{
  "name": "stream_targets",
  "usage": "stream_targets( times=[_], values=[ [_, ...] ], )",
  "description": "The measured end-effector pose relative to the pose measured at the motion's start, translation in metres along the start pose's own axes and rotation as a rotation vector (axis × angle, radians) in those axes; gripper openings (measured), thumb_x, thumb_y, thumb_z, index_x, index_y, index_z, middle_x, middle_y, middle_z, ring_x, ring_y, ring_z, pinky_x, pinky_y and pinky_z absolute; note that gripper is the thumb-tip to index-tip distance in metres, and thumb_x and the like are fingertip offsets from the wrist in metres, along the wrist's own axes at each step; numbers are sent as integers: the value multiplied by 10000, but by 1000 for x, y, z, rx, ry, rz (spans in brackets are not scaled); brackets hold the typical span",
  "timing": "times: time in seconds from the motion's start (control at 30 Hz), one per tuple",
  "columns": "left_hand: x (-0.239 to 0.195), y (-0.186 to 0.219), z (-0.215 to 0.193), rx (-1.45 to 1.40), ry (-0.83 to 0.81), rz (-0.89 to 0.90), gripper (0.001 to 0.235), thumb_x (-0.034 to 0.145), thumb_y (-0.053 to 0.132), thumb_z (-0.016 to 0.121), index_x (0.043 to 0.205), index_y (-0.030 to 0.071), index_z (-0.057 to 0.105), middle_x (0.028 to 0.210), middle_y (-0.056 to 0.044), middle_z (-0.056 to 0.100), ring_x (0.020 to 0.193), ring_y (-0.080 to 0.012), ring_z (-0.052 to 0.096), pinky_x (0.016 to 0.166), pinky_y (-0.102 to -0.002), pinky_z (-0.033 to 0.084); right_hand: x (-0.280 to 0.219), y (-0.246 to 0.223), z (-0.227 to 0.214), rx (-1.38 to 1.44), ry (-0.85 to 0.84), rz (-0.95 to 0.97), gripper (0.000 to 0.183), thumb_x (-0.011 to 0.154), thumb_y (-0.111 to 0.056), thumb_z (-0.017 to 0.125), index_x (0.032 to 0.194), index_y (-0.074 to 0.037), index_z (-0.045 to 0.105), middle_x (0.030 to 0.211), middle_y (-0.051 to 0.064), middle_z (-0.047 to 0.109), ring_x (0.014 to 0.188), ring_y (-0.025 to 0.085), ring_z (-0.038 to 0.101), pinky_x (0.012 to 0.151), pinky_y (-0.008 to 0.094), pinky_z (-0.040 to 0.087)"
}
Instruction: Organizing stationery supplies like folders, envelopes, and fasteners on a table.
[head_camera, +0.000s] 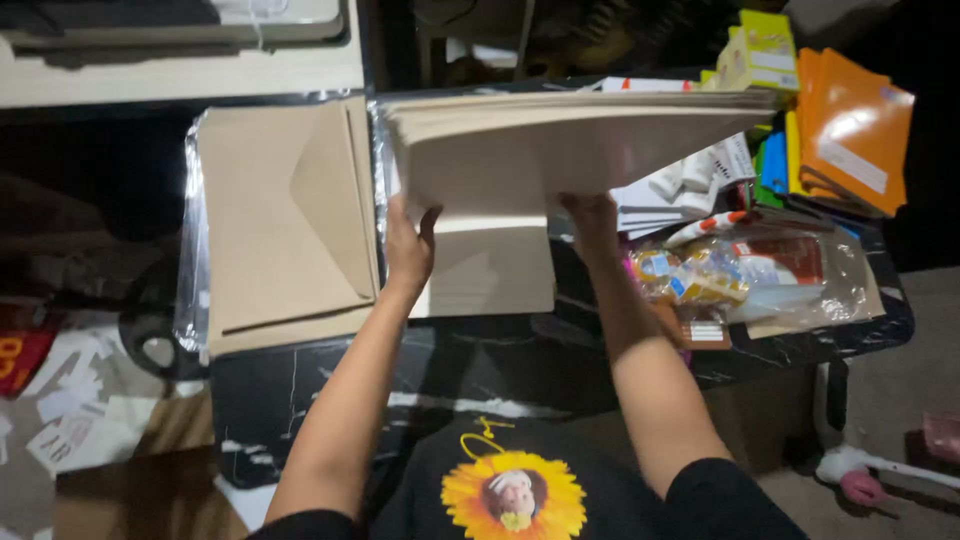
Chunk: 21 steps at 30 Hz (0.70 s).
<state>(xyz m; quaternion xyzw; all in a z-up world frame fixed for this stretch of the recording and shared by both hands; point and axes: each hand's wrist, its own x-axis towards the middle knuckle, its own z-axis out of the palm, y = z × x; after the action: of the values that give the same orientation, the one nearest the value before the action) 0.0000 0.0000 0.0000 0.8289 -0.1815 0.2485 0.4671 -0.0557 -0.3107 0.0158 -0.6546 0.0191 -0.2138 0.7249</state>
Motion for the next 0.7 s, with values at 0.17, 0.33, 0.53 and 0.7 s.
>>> stream_targets(
  times=[0.17, 0.33, 0.53, 0.7],
  values=[
    [2, 16, -19, -107, -74, -148, 462, 1005, 103, 713, 1359, -13, 441, 1215, -274, 602, 1105, -480, 593, 918, -503, 501, -1, 91, -47, -268, -129, -4, 158, 1023, -68, 583, 1145, -50, 681, 1086, 56, 738, 1010, 172, 706, 900, 335, 582],
    [10, 40, -35, -74, -15, 34, 401, 969, 58, 710, 1308, 10, 502, 1145, -242, 638, 1018, -455, 644, 850, -487, 534, 8, 106, -55, 142, -18, 98, 236, 1011, -30, 686, 1237, -20, 618, 1163, 81, 679, 1075, 202, 645, 987, 382, 524],
    [-17, 141, -48, -235, -351, 18, 374, 981, 55, 695, 1325, 85, 551, 970, -177, 714, 804, -365, 727, 702, -429, 592, 0, 51, -32, 634, 42, 448, 429, 928, -372, 695, 1244, -96, 605, 1130, 49, 710, 1067, 217, 694, 933, 425, 573],
    [-19, 160, -49, -303, -389, 149, 690, 926, 17, 635, 1551, 56, 345, 1079, -234, 700, 916, -395, 716, 783, -454, 599, -16, 132, -76, 767, -159, 413, 390, 1176, -414, 656, 1357, -90, 536, 1227, 79, 632, 1127, 238, 603, 1002, 444, 532]
  ],
)
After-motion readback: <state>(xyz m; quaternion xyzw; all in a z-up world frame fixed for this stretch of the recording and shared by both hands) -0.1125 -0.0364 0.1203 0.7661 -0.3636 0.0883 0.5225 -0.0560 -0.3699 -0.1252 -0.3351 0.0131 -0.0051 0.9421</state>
